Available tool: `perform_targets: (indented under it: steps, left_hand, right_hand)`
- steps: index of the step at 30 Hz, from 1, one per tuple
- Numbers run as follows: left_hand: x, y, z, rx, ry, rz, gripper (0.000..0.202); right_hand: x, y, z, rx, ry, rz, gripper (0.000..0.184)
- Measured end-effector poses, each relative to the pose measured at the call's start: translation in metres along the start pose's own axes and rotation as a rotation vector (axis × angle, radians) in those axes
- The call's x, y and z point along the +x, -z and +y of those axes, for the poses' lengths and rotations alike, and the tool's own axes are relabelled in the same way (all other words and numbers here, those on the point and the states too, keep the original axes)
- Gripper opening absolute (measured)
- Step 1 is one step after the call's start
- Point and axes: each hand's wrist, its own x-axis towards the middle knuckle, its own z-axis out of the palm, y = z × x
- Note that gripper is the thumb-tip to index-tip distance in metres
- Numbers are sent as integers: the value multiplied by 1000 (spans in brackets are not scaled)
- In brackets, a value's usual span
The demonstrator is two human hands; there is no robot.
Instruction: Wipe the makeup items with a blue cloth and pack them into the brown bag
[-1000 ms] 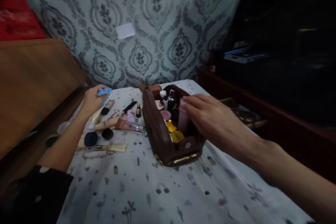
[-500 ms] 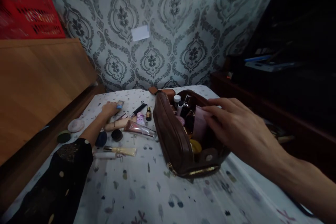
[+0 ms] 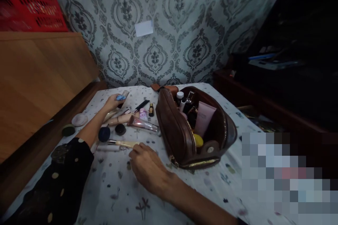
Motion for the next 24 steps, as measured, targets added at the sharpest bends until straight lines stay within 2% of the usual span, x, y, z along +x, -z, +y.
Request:
perform_targets:
  steps: [1,3,8,11,15,17,19,22,24]
  left_hand:
    - [-4,2,3,-68,-16,13,32]
    - [-13,7,11,-206,-36,20,34]
    - [-61,10,29,-538,-4,-38,43]
    - [-101,-2,39,-675,63,-105,47]
    - [-153,-31,52,-799,140,-131,43]
    - [-173,-44,58,-800,92,-155,39]
    - [-187,-50,63,-737,-32,-169,33]
    - [-199,-48,67,-619,-191,-100,28]
    - [-202,-44,66,-568,-222,-14,26]
  right_hand:
    - [8,-11,2,4,-51,-47,16]
    - [21,-26,7,26,-107,-63,17]
    - [32,-45,21,222,-92,124,27]
    - [28,-48,30,549,-186,255,33]
    - [26,-45,33,1263,-400,333,51]
    - [26,-45,32,1552,-468,370,53]
    - [26,-44,32,1713,-530,408,49]
    - [24,-43,33,1791,-604,437,40]
    - [23,-42,35,1798,-620,430,34]
